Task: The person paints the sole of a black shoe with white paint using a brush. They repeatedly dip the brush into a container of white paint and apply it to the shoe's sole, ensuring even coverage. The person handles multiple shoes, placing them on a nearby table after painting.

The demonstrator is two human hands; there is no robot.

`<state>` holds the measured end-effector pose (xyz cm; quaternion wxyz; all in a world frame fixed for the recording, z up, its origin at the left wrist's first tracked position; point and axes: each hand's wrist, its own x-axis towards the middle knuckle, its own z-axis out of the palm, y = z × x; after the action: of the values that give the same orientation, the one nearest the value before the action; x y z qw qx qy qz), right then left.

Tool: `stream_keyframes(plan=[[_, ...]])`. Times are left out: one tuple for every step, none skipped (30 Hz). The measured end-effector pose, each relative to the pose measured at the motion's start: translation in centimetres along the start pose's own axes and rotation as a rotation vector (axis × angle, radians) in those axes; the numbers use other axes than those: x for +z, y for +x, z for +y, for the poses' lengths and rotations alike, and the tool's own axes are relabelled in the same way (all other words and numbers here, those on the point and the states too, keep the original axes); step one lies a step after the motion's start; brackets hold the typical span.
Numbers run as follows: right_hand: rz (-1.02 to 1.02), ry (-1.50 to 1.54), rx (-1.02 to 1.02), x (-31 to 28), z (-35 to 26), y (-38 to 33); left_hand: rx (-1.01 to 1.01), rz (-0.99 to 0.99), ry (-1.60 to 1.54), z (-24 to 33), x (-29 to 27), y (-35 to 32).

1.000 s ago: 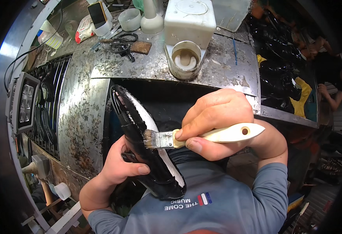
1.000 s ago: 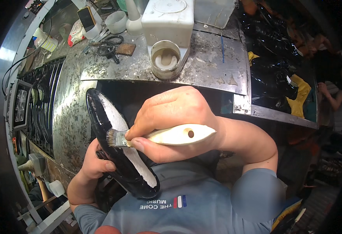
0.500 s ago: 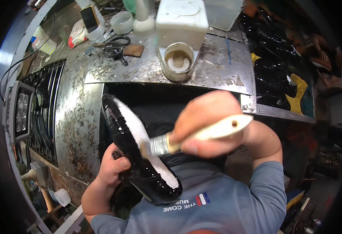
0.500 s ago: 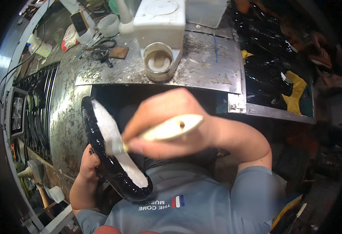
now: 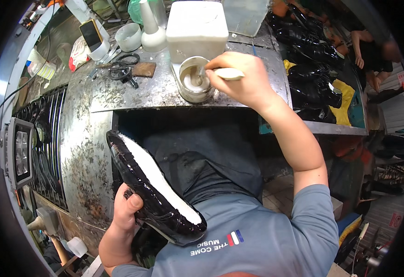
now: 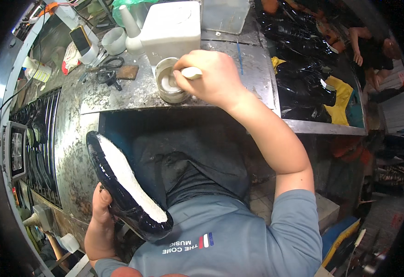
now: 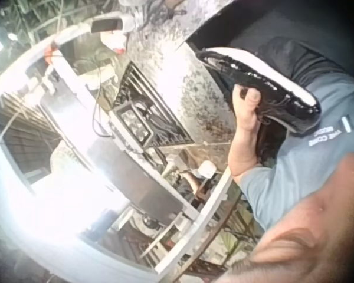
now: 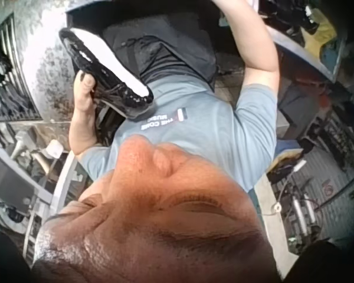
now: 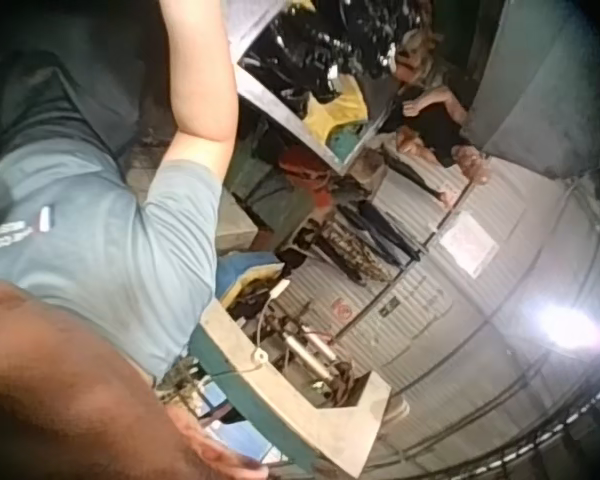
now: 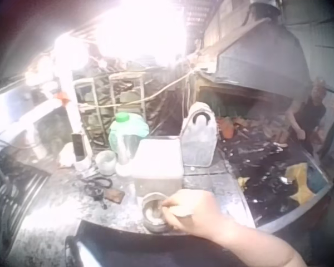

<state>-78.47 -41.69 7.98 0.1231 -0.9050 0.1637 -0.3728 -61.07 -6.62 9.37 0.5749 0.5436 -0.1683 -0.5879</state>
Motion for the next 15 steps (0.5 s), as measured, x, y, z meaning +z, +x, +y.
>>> stream_keyframes(plan=[[0.042, 0.035, -0.022, -0.4, -0.5, 0.3, 0.005, 0.004, -0.002, 0.2, 0.2, 0.1], [0.088, 0.066, -0.039, -0.9, -1.0, 0.4, 0.008, 0.002, 0.001, 0.5, 0.3, 0.2], [0.078, 0.066, -0.042, -1.4, -1.5, 0.3, 0.011, -0.002, 0.002, 0.5, 0.3, 0.3], [-0.001, 0.045, -0.002, -1.2, -1.1, -0.1, 0.014, -0.006, 0.003, 0.5, 0.2, 0.4], [-0.076, 0.026, 0.036, -0.7, -0.6, -0.7, 0.019, -0.007, 0.007, 0.6, 0.1, 0.3], [-0.151, 0.008, 0.074, -0.4, -0.2, -1.2, 0.021, -0.008, 0.01, 0.5, 0.0, 0.3], [-0.11, 0.07, 0.079, -0.3, 0.0, -1.6, 0.024, -0.01, 0.014, 0.4, -0.2, 0.3], [-0.08, 0.179, 0.086, -0.4, -0.3, -1.6, 0.025, -0.007, 0.013, 0.2, -0.3, 0.2], [-0.051, 0.287, 0.094, -0.7, -0.7, -1.4, 0.019, -0.026, -0.003, 0.3, -0.3, 0.2], [-0.022, 0.396, 0.103, -1.1, -1.3, -1.0, 0.01, -0.031, -0.002, 0.5, -0.1, 0.2], [-0.038, 0.474, 0.128, -1.7, -1.9, -0.7, -0.008, -0.039, 0.005, 0.9, 0.3, 0.1], [-0.071, 0.528, 0.133, -2.2, -2.5, -0.4, -0.018, -0.052, 0.008, 1.2, 0.6, 0.2], [-0.103, 0.582, 0.138, -2.7, -3.3, -0.4, 0.018, -0.049, 0.014, 1.3, 1.0, 0.4], [-0.136, 0.635, 0.144, -3.0, -4.1, -0.5, 0.012, -0.054, 0.016, 1.5, 1.4, 0.4], [-0.13, 0.647, 0.047, -3.1, -4.7, -0.7, 0.005, -0.06, 0.017, 1.6, 1.7, 0.4]])
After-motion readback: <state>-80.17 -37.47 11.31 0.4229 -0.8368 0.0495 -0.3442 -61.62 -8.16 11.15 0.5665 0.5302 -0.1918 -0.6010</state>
